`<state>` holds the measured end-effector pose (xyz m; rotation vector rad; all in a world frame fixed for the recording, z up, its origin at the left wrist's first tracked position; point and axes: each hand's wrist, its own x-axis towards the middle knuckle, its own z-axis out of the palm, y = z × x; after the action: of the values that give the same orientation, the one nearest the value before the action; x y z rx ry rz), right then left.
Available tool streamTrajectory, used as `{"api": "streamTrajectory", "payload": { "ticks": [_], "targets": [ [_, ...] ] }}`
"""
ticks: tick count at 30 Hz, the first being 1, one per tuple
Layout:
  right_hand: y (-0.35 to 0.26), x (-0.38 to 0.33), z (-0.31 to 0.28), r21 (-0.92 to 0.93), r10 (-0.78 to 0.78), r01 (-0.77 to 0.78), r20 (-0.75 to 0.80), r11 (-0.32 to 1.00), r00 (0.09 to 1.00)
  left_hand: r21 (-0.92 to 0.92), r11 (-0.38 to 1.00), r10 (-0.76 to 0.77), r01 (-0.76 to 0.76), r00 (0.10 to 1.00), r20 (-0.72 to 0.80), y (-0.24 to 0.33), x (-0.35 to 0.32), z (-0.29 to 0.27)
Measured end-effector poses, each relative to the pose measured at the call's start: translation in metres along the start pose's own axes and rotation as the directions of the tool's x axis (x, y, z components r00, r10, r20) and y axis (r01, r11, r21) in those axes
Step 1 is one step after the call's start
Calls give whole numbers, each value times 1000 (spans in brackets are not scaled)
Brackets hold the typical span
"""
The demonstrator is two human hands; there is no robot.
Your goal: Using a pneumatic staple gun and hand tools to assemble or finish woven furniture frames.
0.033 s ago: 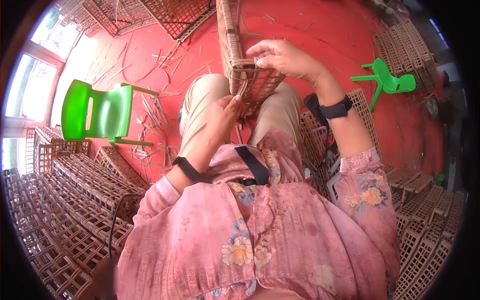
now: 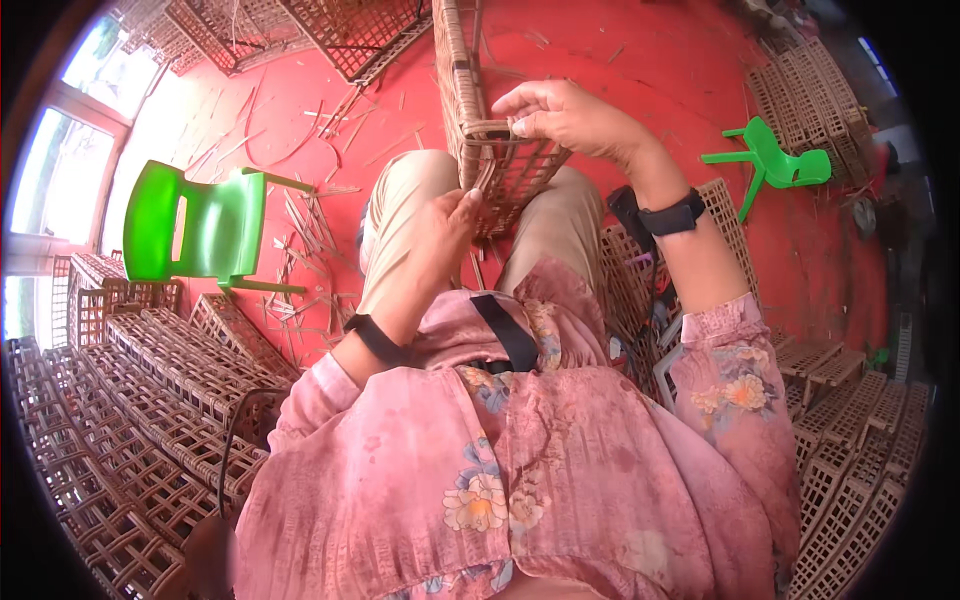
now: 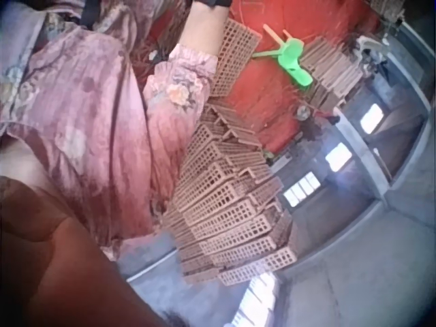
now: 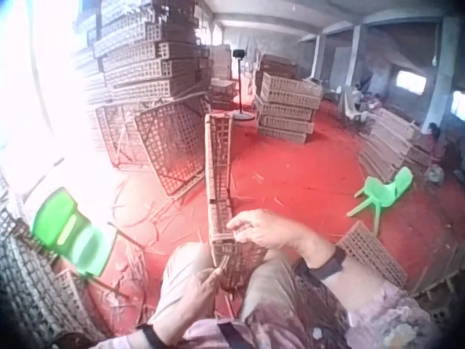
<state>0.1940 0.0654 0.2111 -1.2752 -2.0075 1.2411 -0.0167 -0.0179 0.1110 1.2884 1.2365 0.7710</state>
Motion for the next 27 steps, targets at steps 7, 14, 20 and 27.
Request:
{"api": "streamTrajectory", "payload": {
  "ticks": [7, 14, 20, 27],
  "targets": [
    [-6, 6, -10, 99, 104, -122, 168, 988, 980, 588, 590, 753, -554, 639, -154, 38, -9, 9],
    [-4, 11, -15, 143, 107, -152, 282, 978, 953, 568, 754, 515, -331, 834, -199, 45, -2, 22],
    [3, 17, -20, 182, 117, -195, 368, 964, 922, 226, 934, 333, -278, 905, -264, 30, 16, 31],
    [2, 13, -12, 161, 72, -116, 257, 980, 964, -262, 905, 262, -334, 926, -273, 34, 20, 31]
  ]
}}
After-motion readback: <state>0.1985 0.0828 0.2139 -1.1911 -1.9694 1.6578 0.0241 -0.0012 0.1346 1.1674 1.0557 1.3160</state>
